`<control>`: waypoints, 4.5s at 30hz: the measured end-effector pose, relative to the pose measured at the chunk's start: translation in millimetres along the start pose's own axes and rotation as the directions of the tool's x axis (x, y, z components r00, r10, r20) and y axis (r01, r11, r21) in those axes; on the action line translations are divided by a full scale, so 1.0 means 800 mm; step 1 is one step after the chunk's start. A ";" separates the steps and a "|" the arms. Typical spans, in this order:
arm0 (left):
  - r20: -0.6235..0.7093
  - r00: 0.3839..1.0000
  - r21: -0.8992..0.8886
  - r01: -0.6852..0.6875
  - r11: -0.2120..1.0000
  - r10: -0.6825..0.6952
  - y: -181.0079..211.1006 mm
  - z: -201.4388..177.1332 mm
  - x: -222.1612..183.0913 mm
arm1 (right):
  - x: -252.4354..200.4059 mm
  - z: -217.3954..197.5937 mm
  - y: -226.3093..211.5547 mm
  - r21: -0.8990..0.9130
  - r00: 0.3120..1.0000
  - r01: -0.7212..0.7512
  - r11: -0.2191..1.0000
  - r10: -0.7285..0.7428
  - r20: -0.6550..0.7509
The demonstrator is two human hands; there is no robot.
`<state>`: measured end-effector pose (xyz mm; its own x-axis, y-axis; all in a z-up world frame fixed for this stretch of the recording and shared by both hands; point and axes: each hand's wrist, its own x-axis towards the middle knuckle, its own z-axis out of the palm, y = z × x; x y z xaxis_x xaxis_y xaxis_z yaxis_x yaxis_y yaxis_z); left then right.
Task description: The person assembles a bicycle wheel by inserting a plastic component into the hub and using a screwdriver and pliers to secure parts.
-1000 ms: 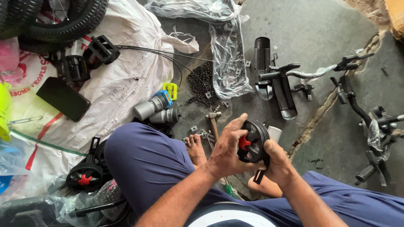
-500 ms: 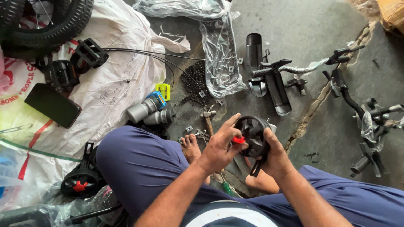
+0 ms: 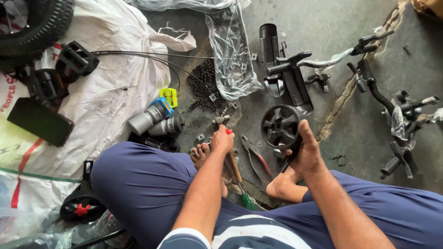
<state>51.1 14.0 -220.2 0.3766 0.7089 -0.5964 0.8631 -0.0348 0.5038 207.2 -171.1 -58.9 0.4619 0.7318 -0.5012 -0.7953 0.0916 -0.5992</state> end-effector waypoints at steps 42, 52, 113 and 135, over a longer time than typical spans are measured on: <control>0.030 0.724 -0.819 -0.377 0.433 0.689 0.089 -0.099 -0.163 | -0.071 0.106 0.008 -0.956 0.931 0.293 0.017 -0.234 0.281; -0.064 0.680 -0.334 -0.704 0.627 0.730 0.127 -0.130 -0.195 | -0.065 0.057 0.056 -0.989 0.992 0.122 -0.082 0.047 0.119; 0.313 0.803 -0.627 -0.226 0.746 0.507 0.113 -0.218 -0.121 | -0.015 0.165 -0.006 -0.801 0.635 0.540 -0.260 -0.500 0.590; 0.307 0.724 -0.551 -0.394 0.736 0.618 0.107 -0.211 -0.121 | -0.015 0.131 -0.020 -0.900 0.858 0.435 -0.031 -0.288 0.425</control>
<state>31.4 61.0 -13.8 0.9090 0.2756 -0.3127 0.3016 0.0828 0.9498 173.3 -110.1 22.1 0.4582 0.8888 0.0076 0.5787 -0.2919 -0.7615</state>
